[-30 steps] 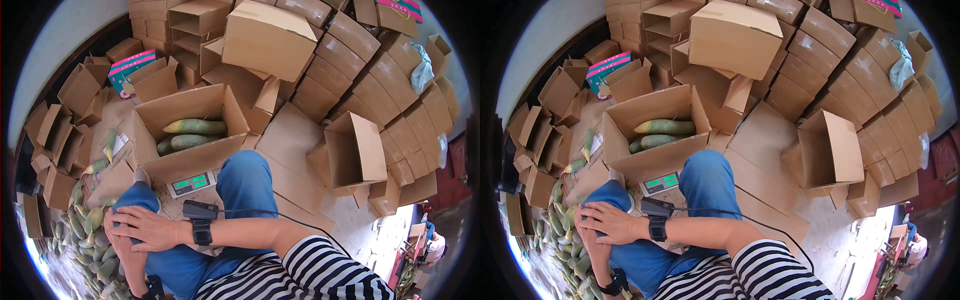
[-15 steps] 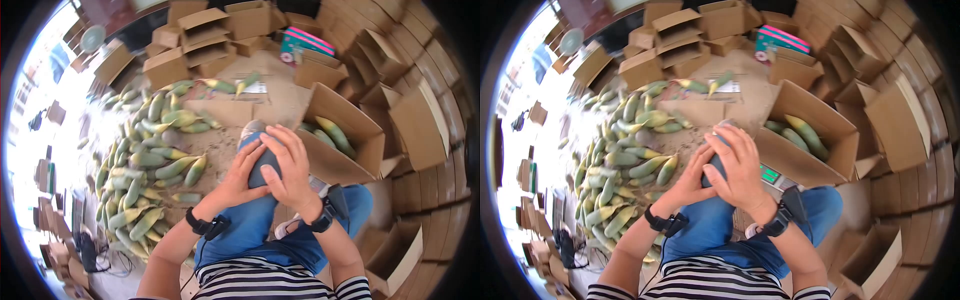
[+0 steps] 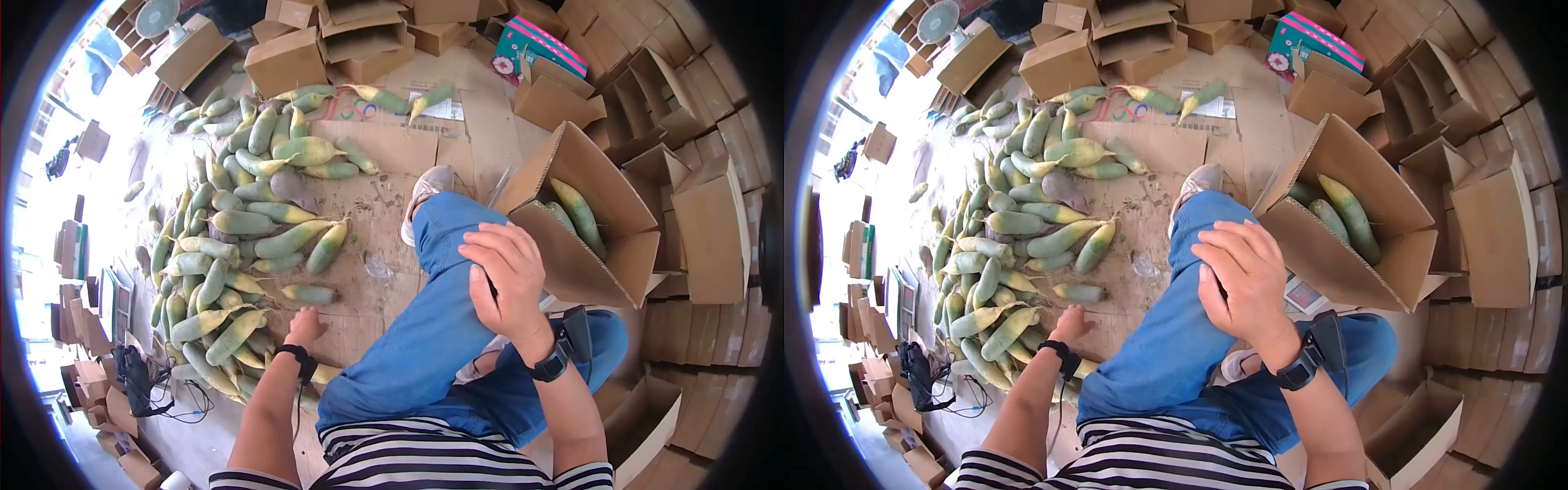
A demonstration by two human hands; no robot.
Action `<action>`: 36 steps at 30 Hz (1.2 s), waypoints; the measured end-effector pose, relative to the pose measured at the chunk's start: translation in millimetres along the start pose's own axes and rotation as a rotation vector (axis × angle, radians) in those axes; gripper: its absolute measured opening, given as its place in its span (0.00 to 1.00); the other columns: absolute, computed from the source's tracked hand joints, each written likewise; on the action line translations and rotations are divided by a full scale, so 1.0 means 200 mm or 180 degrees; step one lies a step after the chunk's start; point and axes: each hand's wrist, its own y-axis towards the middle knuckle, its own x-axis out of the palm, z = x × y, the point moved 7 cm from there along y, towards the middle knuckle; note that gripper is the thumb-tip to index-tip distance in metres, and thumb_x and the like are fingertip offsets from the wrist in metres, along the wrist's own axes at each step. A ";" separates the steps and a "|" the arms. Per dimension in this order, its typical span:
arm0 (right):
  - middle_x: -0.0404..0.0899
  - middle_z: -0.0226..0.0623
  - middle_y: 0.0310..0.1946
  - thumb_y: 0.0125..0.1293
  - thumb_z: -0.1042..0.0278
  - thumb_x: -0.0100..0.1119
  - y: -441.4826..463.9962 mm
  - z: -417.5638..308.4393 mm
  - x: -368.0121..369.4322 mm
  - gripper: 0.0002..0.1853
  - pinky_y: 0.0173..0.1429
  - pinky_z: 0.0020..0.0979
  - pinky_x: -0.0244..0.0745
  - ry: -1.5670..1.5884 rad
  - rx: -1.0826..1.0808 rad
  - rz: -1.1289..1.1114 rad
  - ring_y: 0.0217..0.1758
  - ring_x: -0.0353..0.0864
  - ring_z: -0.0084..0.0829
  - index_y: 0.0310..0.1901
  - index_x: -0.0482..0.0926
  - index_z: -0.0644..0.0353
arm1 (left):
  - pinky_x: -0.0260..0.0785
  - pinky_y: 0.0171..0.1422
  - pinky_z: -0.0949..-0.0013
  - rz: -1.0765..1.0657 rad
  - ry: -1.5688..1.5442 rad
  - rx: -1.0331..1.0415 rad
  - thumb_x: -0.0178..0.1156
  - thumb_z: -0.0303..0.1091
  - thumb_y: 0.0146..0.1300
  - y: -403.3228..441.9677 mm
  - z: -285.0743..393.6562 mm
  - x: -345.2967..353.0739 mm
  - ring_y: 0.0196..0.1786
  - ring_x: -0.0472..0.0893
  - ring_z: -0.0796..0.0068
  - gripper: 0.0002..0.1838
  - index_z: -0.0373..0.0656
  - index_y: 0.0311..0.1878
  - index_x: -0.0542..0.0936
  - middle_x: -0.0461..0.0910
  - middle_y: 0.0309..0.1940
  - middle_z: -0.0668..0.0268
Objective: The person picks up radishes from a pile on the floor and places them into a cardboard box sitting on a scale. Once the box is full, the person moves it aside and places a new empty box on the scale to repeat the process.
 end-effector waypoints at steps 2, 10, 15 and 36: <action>0.84 0.35 0.45 0.54 0.72 0.59 -0.01 0.01 0.00 0.12 0.63 0.46 0.71 0.0006 -0.0002 -0.0026 0.54 0.81 0.41 0.40 0.84 0.58 | 0.73 0.59 0.51 0.0243 -0.0184 -0.0139 0.68 0.44 0.57 0.05 -0.07 0.01 0.60 0.76 0.50 0.26 0.43 0.55 0.75 0.76 0.55 0.54; 0.85 0.37 0.47 0.55 0.68 0.54 -0.03 0.03 0.02 0.15 0.65 0.48 0.68 -0.0017 -0.0004 -0.0132 0.56 0.81 0.42 0.41 0.85 0.59 | 0.74 0.60 0.53 0.1807 -0.0473 0.0001 0.68 0.34 0.51 0.33 0.08 -0.32 0.63 0.74 0.49 0.33 0.39 0.61 0.69 0.73 0.59 0.52; 0.85 0.38 0.48 0.57 0.66 0.51 -0.05 0.07 0.01 0.17 0.66 0.48 0.68 0.0020 0.0054 -0.0158 0.56 0.81 0.42 0.42 0.86 0.59 | 0.74 0.62 0.52 0.1286 -0.0560 -0.0389 0.72 0.36 0.49 0.54 0.13 -0.31 0.63 0.74 0.50 0.43 0.40 0.69 0.64 0.72 0.61 0.53; 0.83 0.37 0.51 0.54 0.72 0.58 -0.18 0.15 -0.09 0.16 0.66 0.47 0.70 0.0445 0.0080 0.0387 0.58 0.80 0.40 0.46 0.83 0.58 | 0.71 0.40 0.70 -0.0667 -0.4132 0.0284 0.62 0.45 0.66 -0.07 0.58 -0.44 0.41 0.78 0.78 0.20 0.38 0.51 0.79 0.80 0.41 0.67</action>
